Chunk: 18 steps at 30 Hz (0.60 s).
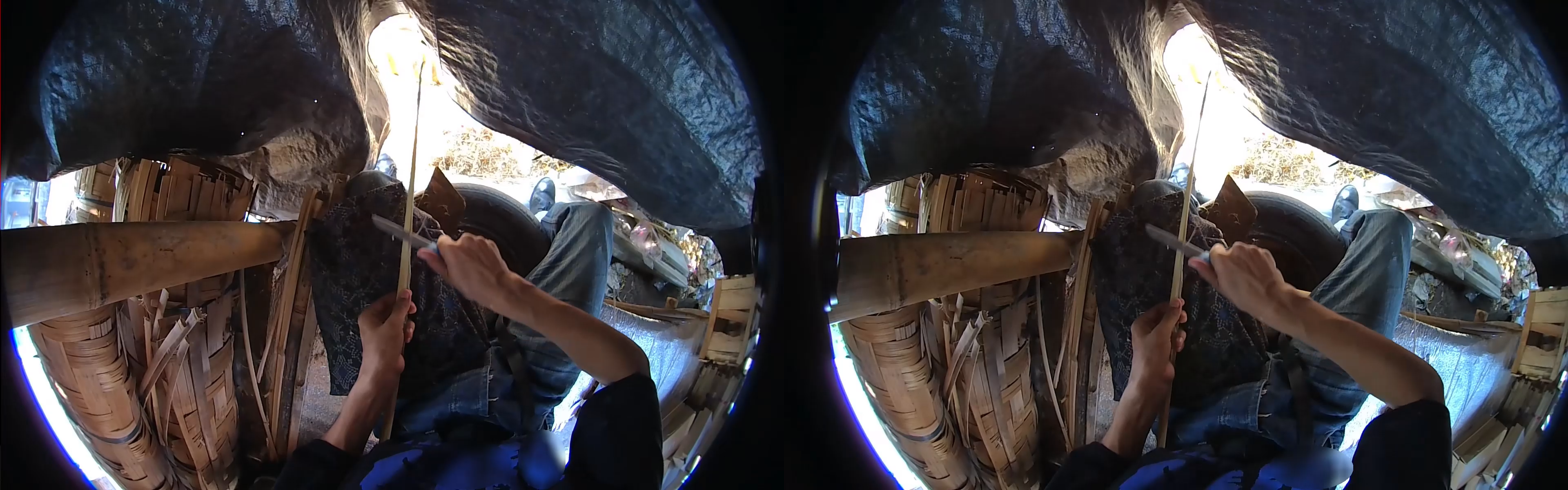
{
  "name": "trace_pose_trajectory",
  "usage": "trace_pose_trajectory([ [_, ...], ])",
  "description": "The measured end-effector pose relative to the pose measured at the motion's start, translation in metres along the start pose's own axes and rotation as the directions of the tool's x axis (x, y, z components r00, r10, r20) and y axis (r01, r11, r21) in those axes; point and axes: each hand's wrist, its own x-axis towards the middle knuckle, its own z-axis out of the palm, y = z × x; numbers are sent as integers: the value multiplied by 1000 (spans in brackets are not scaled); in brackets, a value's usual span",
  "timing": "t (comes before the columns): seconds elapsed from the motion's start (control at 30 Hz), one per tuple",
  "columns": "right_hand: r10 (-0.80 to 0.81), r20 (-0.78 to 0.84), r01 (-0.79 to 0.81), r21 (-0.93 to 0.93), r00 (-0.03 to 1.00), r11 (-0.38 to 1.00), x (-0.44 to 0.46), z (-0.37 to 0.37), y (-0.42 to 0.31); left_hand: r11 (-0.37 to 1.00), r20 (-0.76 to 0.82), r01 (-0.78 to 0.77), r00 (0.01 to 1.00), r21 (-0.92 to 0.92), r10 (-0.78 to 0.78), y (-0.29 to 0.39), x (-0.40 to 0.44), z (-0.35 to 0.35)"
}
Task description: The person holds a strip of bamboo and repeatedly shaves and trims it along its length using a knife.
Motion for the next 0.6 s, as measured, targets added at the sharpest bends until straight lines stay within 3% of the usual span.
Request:
trace_pose_trajectory([
  [0.07, 5, -51, -6, -28, 999, 1000, 20, 1, 16, 1000, -9, 12, 1000, 13, -12, -1, -1, -1],
  [0.13, 142, 56, -144, 36, 988, 989, 45, -4, 37, 1000, -12, 18, 1000, 25, -17, 1, -2, 0],
  [0.2, 200, 42, -202, 58, 979, 978, 72, -3, 71, 999, 6, 41, 999, -7, -41, 5, -3, -1],
  [0.3, 69, -347, -75, -4, 935, 997, 102, -17, 89, 992, 110, 98, 990, -82, -89, 11, -1, -7],
  [0.33, 65, -346, -70, -3, 936, 998, 101, -23, 81, 992, 105, 97, 991, -85, -87, 14, 0, -10],
  [0.4, 150, -306, -63, 274, 940, 960, 90, -31, 61, 977, 242, 138, 966, -160, -96, 17, 0, -16],
  [0.43, 147, -157, -78, 381, 977, 921, 78, -29, 52, 976, 231, 138, 968, -169, -97, 17, 1, -17],
  [0.47, 191, 63, -198, 466, 980, 862, 60, -40, 33, 983, 250, 131, 964, -130, -95, 17, 2, -19],
  [0.53, -19, -78, 54, 475, 997, 878, 34, -24, 24, 988, 259, 129, 961, -87, -102, 17, 4, -22],
  [0.6, -54, -52, 73, 513, 997, 855, 10, -13, 12, 988, 248, 134, 963, -78, -111, 16, 2, -21],
])
